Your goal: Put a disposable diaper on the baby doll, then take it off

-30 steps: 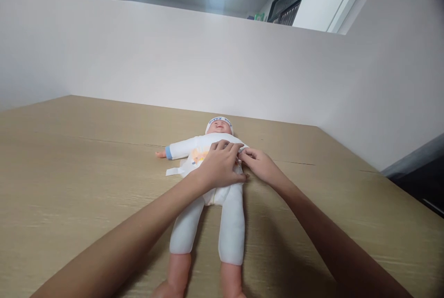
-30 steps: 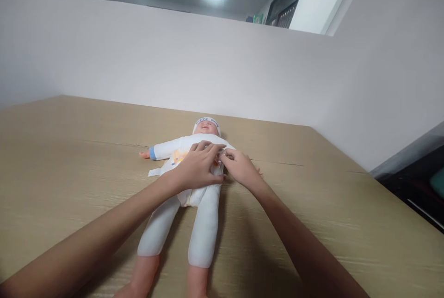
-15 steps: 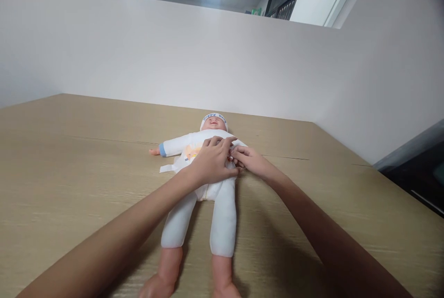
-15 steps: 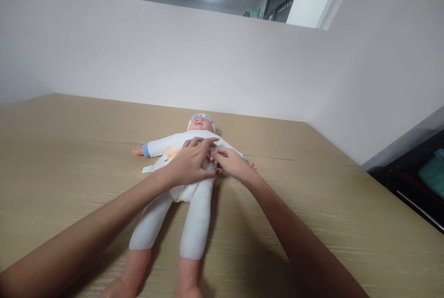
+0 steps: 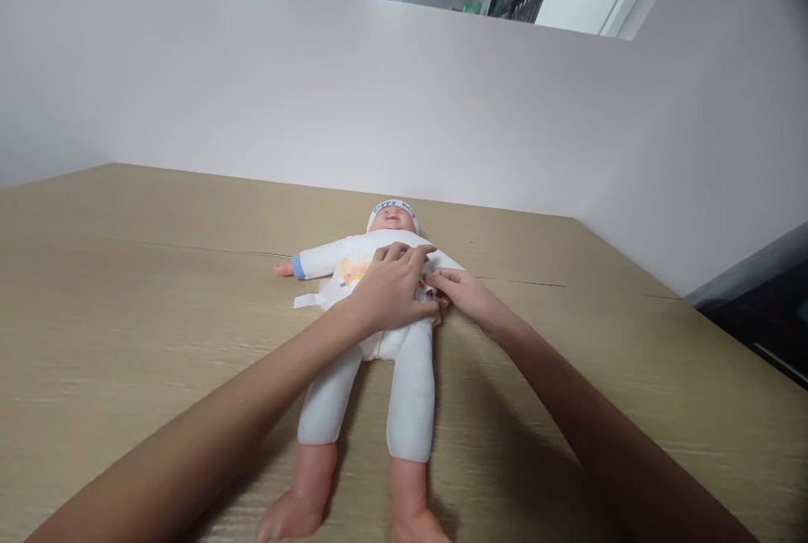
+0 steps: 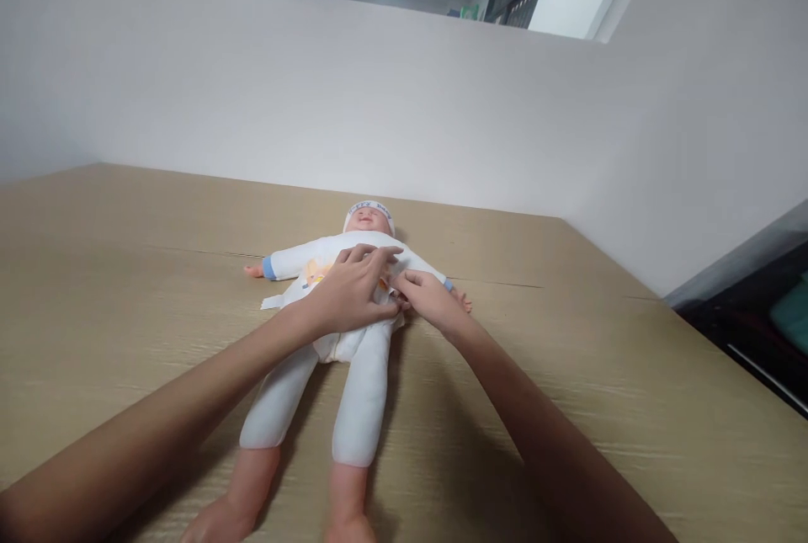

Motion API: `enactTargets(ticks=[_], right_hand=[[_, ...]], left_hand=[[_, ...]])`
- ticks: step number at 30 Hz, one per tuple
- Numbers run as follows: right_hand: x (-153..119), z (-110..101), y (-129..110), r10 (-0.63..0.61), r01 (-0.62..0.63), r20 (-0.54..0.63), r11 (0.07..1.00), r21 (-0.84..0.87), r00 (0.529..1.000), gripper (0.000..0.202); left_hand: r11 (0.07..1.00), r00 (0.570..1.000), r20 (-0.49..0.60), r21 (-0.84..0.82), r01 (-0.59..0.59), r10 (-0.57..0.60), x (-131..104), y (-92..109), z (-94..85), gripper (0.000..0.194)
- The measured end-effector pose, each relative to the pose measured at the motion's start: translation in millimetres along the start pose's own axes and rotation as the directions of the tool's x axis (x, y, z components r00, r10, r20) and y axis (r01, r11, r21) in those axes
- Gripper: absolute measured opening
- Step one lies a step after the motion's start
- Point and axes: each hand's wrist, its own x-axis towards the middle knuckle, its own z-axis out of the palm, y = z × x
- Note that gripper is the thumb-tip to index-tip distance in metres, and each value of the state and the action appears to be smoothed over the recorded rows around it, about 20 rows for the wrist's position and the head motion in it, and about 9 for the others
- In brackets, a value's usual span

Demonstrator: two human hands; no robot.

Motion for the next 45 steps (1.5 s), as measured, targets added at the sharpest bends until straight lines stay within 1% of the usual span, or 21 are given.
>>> enactTargets(ticks=[3,7,11,16,21,26,30,34,38,40,41,45], right_hand=[[3,3,1,0.025,-0.026,0.012,0.996,0.085,1.0,0.048],[6,1,1,0.042,-0.04,-0.006,0.99,0.133,0.999,0.05],[6,-3,-2,0.033,-0.028,-0.029,0.99,0.139,0.999,0.047],[4,-8,-11,0.032,-0.027,-0.044,0.993,0.118,0.999,0.045],[1,-12,-18,0.047,-0.04,-0.075,0.994,0.102,0.996,0.043],[-2,-15,-21,0.058,-0.052,-0.085,0.996,0.074,0.995,0.041],[-4,-24,-20,0.077,-0.074,-0.076,0.996,0.049,0.994,0.042],[-6,-32,-18,0.1,-0.098,-0.057,0.995,0.032,0.993,0.041],[-6,-27,-18,0.093,-0.092,-0.024,0.995,0.042,0.995,0.038],[-4,-22,-19,0.085,-0.085,-0.007,0.995,0.054,0.996,0.039],[-3,-19,-18,0.08,-0.08,0.0,0.995,0.061,0.997,0.04],[1,-8,-16,0.056,-0.057,0.008,0.995,0.084,0.998,0.042]], left_hand=[[1.0,1.0,-0.006,0.001,-0.001,0.001,0,0,0.4,0.067],[1.0,1.0,-0.012,-0.009,-0.007,0.007,0,0,0.8,0.065],[1.0,1.0,-0.015,-0.005,-0.015,0.015,0,-1,0.5,0.065],[1.0,1.0,0.01,0.007,-0.008,0.008,0,-1,-0.6,0.069],[1.0,1.0,0.018,0.026,-0.017,0.016,0,-1,-0.6,0.067],[0.998,1.0,0.021,0.06,-0.019,0.018,0,0,-0.9,0.055],[0.998,1.0,0.015,0.066,-0.022,0.021,0,0,-0.8,0.043],[0.998,1.0,0.0,0.057,-0.026,0.026,0,0,-0.4,0.036],[0.997,1.0,0.011,0.069,-0.022,0.021,0,1,-0.9,0.032],[0.998,1.0,0.012,0.058,-0.011,0.01,0,1,-1.0,0.034],[0.999,1.0,0.008,0.044,-0.006,0.006,0,1,-1.1,0.038],[1.0,1.0,-0.008,-0.014,-0.006,0.006,1,1,-1.7,0.064]])
